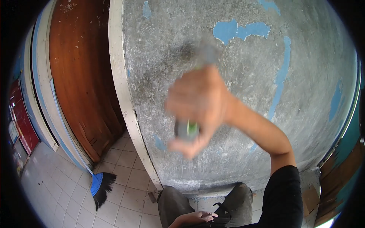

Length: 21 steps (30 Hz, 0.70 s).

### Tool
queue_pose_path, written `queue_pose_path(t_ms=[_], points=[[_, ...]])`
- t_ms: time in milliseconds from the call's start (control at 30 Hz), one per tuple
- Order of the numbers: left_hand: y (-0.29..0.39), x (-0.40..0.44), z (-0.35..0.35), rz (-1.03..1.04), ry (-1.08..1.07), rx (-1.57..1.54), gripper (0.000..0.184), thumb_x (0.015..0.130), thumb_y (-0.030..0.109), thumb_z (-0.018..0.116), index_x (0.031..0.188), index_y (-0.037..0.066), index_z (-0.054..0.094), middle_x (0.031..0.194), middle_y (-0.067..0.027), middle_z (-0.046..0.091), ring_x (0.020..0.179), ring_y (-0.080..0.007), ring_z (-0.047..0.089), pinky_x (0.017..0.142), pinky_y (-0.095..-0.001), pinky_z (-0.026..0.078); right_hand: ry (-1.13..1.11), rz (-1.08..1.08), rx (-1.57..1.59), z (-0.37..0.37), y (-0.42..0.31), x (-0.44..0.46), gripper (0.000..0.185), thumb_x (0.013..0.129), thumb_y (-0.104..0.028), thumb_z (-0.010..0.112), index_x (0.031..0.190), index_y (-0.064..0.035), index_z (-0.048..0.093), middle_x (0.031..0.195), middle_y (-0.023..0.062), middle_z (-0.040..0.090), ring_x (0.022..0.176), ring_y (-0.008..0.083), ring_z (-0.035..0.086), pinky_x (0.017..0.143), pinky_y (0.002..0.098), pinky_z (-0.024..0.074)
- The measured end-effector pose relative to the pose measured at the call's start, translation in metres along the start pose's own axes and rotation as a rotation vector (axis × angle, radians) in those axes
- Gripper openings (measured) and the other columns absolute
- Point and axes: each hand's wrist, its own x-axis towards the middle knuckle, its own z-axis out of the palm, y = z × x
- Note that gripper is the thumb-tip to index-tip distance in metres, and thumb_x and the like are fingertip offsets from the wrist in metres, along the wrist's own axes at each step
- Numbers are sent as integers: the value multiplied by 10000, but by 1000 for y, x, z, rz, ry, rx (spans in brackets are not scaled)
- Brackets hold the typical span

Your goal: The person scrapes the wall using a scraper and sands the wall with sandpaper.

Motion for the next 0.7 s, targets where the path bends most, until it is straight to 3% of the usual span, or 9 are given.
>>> queue_pose_path(t_ms=[67,167,233,333,367,433,533,600,700], points=[[5,2,1,8,12,12,482,922,345,448,1298,46,421,1222,-117,506,1095,-176,468,983,-280,305,-26,-50,67,-1,1,-3,461,682,-485,497,471,-90,390,426,-5,335,337,137,358,297,245,261],[4,2,1,-18,17,16,478,922,346,450,1295,47,425,1194,-112,521,1082,-172,475,976,-278,311,-117,19,-90,-4,23,-14,454,686,-476,492,477,-85,391,424,-4,323,338,143,356,295,259,259],[1,1,3,-38,18,15,476,923,347,450,1293,47,427,1180,-110,528,1072,-169,480,971,-276,316,27,-3,96,5,11,-12,466,695,-487,509,469,-96,394,418,-15,327,331,133,348,290,257,260],[-2,3,1,15,-14,73,472,926,342,446,1291,44,427,1142,-106,544,1042,-159,490,958,-275,330,-47,-25,253,9,0,-15,494,709,-523,520,462,-112,403,413,-28,340,322,121,342,285,248,275],[-5,4,2,9,7,42,469,927,339,443,1292,44,426,1144,-105,542,1037,-157,489,957,-272,329,-41,-18,253,5,6,-15,494,709,-523,520,462,-112,403,413,-28,340,322,121,342,285,248,275],[-12,9,-1,10,26,14,467,928,336,441,1292,44,426,1146,-104,540,1033,-155,488,956,-270,328,-215,73,-86,-11,26,-9,443,647,-470,576,468,-93,427,412,20,391,353,188,443,326,308,353],[-13,13,-4,64,-24,40,465,927,332,444,1292,44,427,1165,-104,530,1045,-158,483,955,-264,323,-81,-55,134,0,-5,-3,514,699,-553,537,471,-115,395,415,-23,352,334,137,368,295,257,287],[-2,6,-1,-77,-8,89,467,926,332,446,1293,43,425,1192,-107,517,1060,-163,476,959,-266,321,-93,-29,84,-4,27,-17,516,699,-551,535,469,-114,387,416,-19,351,342,138,377,300,261,289],[-3,3,5,11,26,23,470,927,336,443,1296,45,422,1188,-109,519,1075,-174,468,970,-275,315,-117,17,36,-2,29,-18,520,701,-551,529,466,-114,375,416,-12,350,356,138,393,307,263,296]])
